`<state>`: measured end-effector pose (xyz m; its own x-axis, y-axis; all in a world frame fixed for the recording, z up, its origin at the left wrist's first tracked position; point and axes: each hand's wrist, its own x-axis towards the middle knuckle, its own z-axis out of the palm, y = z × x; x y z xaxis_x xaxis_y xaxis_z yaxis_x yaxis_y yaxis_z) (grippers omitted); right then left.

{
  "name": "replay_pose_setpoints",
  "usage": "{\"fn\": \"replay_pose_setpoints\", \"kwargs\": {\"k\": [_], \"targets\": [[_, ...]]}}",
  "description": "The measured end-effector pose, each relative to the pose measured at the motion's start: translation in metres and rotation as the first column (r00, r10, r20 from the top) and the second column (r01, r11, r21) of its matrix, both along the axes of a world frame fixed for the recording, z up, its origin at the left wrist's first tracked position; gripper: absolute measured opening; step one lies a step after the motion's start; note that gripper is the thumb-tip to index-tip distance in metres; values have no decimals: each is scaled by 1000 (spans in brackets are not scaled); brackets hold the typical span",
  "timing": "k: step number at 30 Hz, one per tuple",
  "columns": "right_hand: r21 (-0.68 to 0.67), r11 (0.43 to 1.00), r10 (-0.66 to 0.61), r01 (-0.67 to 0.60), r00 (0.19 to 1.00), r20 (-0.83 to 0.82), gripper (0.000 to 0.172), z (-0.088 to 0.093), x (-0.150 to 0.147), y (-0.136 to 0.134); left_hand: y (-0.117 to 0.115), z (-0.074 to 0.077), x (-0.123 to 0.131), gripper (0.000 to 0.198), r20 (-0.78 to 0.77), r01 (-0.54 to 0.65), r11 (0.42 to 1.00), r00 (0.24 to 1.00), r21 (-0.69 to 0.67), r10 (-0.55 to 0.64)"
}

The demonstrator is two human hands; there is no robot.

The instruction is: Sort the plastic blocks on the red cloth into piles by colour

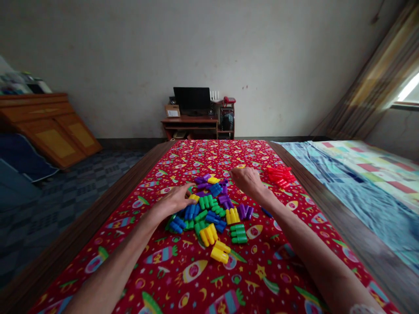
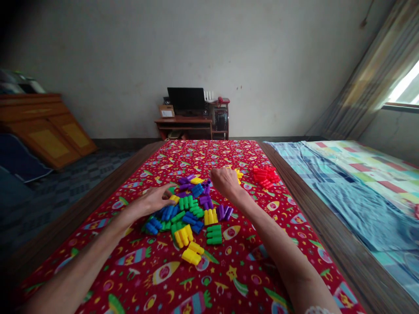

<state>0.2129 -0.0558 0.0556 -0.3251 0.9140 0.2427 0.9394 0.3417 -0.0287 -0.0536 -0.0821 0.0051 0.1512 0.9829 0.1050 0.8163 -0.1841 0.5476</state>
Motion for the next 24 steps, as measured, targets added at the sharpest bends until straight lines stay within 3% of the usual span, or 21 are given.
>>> {"fn": "replay_pose_setpoints", "kwargs": {"k": [3,6,9,12,15,19,24], "targets": [[-22,975,218,-221,971,-94,31,-7,-13,-12,5,-1,3,57,86,-29,999,996,39,26],[-16,889,432,-457,850,-300,23,-17,-23,-20,5,4,11,58,153,-24,989,988,143,2],[-15,827,476,-562,713,-516,37,-25,-32,-22,-4,12,25,60,193,49,968,976,245,-98],[-29,806,453,-591,648,-613,38,-29,-36,-20,-13,15,38,56,172,126,939,967,321,-189],[-11,865,397,-501,698,-596,30,-28,-29,-8,-15,13,42,49,128,164,917,966,364,-224],[50,978,196,-204,802,-565,27,-31,-1,22,-11,12,37,32,63,189,906,971,378,-229],[78,997,12,22,912,-411,25,-51,38,51,-8,9,30,26,-16,250,931,967,265,-254]]}}
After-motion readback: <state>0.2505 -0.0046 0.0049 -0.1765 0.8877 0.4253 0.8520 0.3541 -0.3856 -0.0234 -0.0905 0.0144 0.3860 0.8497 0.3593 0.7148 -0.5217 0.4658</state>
